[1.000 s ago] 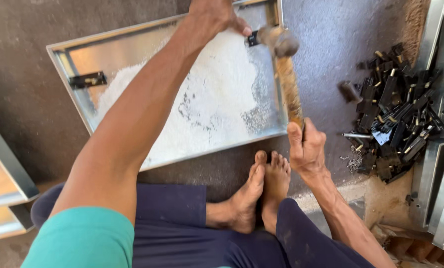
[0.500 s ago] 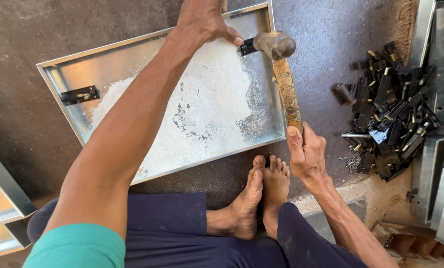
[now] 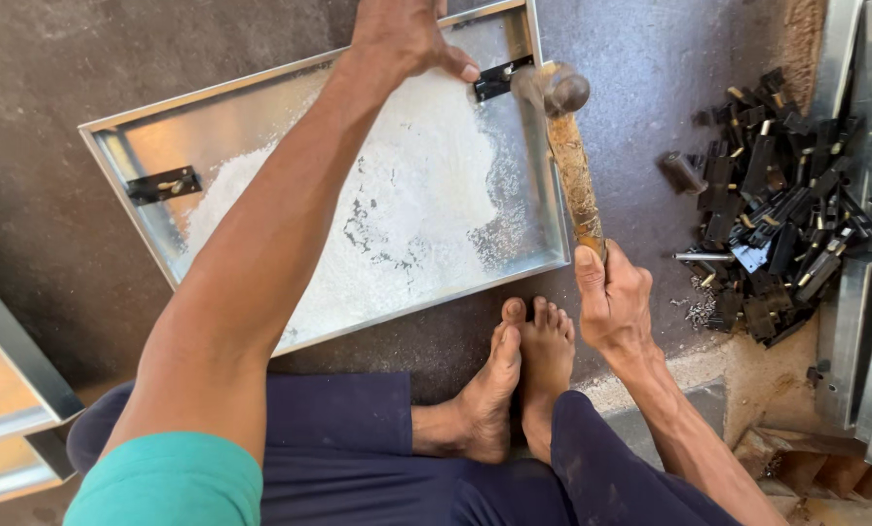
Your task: The person sits on the floor and uses a hammer to attach black metal brackets to a rectangular metal frame. They repeatedly position the brackets and strike them with the hammer to secure them in place.
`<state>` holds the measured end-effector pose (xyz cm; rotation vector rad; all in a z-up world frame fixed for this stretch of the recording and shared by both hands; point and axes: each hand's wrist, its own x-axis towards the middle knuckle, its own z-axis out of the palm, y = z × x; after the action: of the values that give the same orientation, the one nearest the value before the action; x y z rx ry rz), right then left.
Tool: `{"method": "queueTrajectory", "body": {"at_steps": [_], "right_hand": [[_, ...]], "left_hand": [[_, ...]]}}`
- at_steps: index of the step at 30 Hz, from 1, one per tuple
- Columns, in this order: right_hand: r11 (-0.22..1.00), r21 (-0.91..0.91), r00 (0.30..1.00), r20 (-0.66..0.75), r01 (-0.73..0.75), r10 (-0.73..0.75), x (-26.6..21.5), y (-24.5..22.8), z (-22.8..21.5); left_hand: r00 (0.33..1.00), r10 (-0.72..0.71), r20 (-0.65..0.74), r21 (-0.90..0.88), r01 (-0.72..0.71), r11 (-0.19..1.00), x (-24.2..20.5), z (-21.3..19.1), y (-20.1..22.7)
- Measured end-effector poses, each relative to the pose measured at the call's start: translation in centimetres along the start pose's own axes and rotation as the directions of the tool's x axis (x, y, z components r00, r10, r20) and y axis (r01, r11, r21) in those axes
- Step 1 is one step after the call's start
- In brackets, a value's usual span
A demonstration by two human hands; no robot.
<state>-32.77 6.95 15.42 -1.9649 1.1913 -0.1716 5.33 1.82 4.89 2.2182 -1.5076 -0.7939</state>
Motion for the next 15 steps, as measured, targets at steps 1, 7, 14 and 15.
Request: {"method": "queueTrajectory", "body": {"at_steps": [1,7,14,15], "right_hand": [[1.000,0.007,1.000,-0.012,0.023,-0.023,0.1,-0.5,-0.4],[0.987,0.046,0.987,-0.052,0.155,-0.153,0.5,-1.6,-0.5],[0.993,-0.060,0.990,0.092,-0.103,0.108,0.7,0.0,1.5],[0.996,-0.049,0.994,0.071,-0.077,0.080,0.7,0.1,1.3]], "left_hand": [[1.000,-0.010,-0.014,-0.046,0.010,0.999,0.0,-0.2,0.0],[0.984,0.078,-0.162,-0.103,-0.096,0.990,-0.4,-0.5,-0.1],[0.937,0.163,-0.311,-0.049,-0.187,0.981,-1.1,-0.6,0.7],[0.916,0.200,-0.349,-0.038,-0.227,0.973,-0.9,-0.9,0.6]]}}
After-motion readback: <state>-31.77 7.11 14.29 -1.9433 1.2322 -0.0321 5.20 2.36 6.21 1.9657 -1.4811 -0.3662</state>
